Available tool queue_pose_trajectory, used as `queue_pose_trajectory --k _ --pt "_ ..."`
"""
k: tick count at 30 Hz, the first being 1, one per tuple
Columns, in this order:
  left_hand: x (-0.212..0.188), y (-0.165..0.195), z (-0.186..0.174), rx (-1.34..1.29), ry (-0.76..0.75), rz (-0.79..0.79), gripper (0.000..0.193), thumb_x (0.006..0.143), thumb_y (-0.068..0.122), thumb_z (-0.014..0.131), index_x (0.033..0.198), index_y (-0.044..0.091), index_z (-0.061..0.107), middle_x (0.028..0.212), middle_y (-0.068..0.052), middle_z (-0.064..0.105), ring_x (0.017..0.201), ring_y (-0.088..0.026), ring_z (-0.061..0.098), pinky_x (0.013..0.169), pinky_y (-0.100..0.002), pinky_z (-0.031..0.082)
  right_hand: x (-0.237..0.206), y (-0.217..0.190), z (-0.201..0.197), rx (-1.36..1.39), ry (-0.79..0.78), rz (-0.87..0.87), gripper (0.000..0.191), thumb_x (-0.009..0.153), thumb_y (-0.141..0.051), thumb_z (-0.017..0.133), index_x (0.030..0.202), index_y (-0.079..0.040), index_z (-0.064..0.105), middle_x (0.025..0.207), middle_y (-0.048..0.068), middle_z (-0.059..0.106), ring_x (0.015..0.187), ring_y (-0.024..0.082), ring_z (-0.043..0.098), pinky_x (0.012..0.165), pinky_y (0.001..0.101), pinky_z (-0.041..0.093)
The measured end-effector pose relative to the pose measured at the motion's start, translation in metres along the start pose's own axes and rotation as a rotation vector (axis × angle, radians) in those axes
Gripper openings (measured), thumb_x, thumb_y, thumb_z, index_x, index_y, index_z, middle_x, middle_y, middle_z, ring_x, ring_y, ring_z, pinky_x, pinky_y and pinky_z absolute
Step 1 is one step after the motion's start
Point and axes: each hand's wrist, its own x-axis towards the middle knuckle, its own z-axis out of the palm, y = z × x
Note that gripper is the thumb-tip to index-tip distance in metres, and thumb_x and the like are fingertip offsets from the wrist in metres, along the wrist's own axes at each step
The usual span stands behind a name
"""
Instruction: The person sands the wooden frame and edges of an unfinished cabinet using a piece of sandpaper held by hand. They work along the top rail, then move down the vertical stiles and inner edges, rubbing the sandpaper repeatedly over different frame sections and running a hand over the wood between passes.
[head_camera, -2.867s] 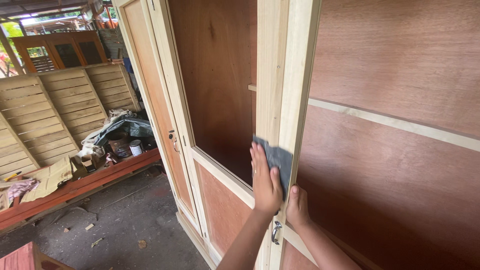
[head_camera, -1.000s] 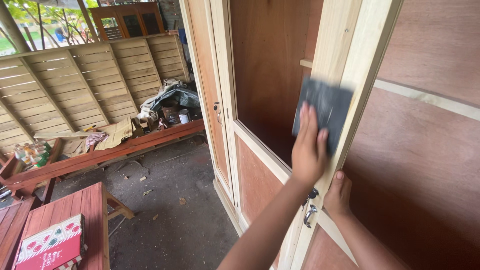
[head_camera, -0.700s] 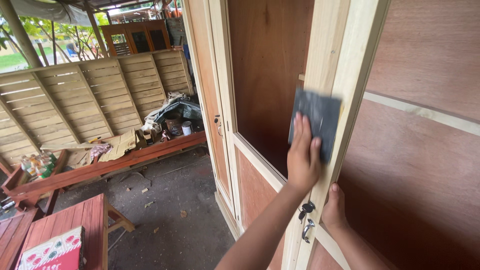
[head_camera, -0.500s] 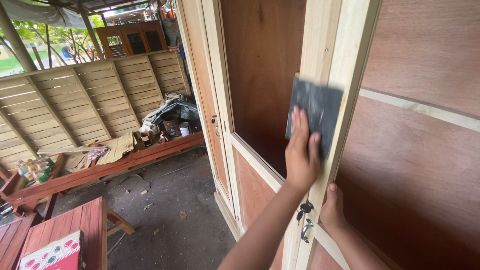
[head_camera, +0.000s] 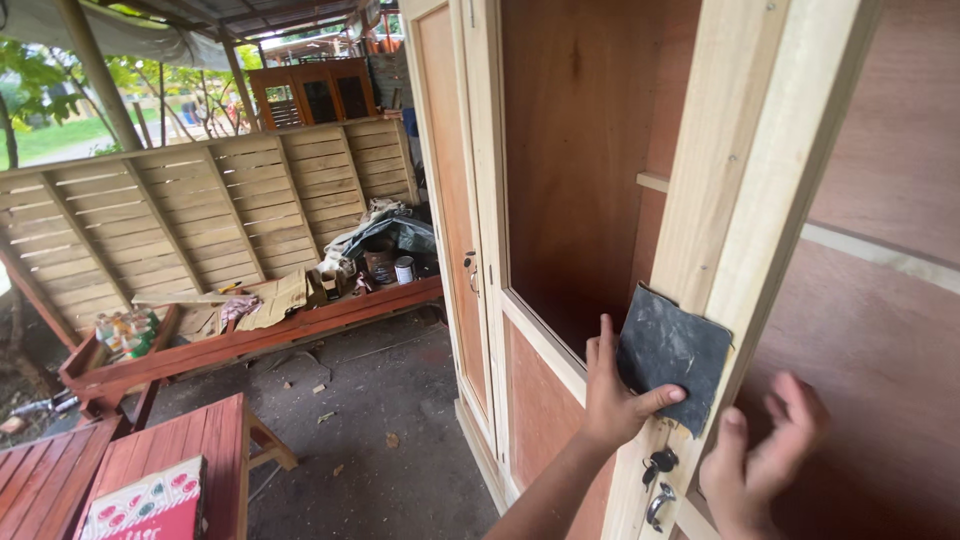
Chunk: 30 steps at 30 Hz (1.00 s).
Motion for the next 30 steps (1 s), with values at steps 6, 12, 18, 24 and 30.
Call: queue_pose_trajectory --k 6,12,18,24,30 --pt "0.014 -0.023 0.002 0.381 0.033 0.036 0.093 0.056 0.056 0.095 0.112 -0.007 0.055 0.105 -0.017 0.055 0.099 -0.032 0.059 0.089 -0.041 0.052 0.023 -0.045 0.040 0.102 -0.065 -0.294 0.033 0.092 -0.015 0.060 0.122 0.000 0.060 0.128 0.021 0.047 0.124 0.030 0.050 0.111 0.0492 0.047" --pt "0.042 -0.038 -0.079 0.240 0.323 -0.204 0.054 0.072 0.044 0.083 0.102 0.005 0.062 0.080 -0.010 0.071 0.072 -0.020 0.071 0.064 -0.037 0.056 -0.009 -0.041 0.136 0.016 -0.345 -0.061 0.050 0.082 -0.011 0.065 0.131 -0.004 0.061 0.141 0.018 0.053 0.132 0.035 0.047 0.112 0.0476 0.036" --pt "0.073 -0.019 -0.231 0.444 0.575 -0.217 0.041 0.107 0.034 0.051 0.089 -0.001 0.062 0.071 -0.017 0.063 0.063 -0.019 0.054 0.062 -0.037 0.049 -0.038 -0.080 0.264 0.312 -0.465 0.435 0.068 0.087 -0.014 0.068 0.150 -0.005 0.042 0.153 0.019 0.041 0.141 0.032 0.040 0.114 0.0438 0.032" --pt "0.090 -0.024 -0.340 0.486 0.569 -0.267 0.039 0.103 0.037 0.049 0.090 0.005 0.067 0.066 -0.015 0.062 0.059 -0.022 0.058 0.060 -0.038 0.049 -0.085 -0.090 0.364 0.651 -0.418 1.273 0.059 0.087 -0.009 0.068 0.143 -0.009 0.047 0.140 0.010 0.056 0.127 0.019 0.054 0.106 0.0363 0.039" --pt "0.067 -0.046 -0.415 0.644 0.650 -0.418 0.042 0.101 0.040 0.051 0.082 0.004 0.062 0.064 -0.016 0.060 0.057 -0.030 0.058 0.059 -0.041 0.047 -0.149 -0.083 0.431 0.848 -0.523 1.228 0.044 0.084 0.002 0.071 0.127 0.001 0.059 0.113 0.013 0.072 0.103 0.021 0.068 0.093 0.0370 0.052"
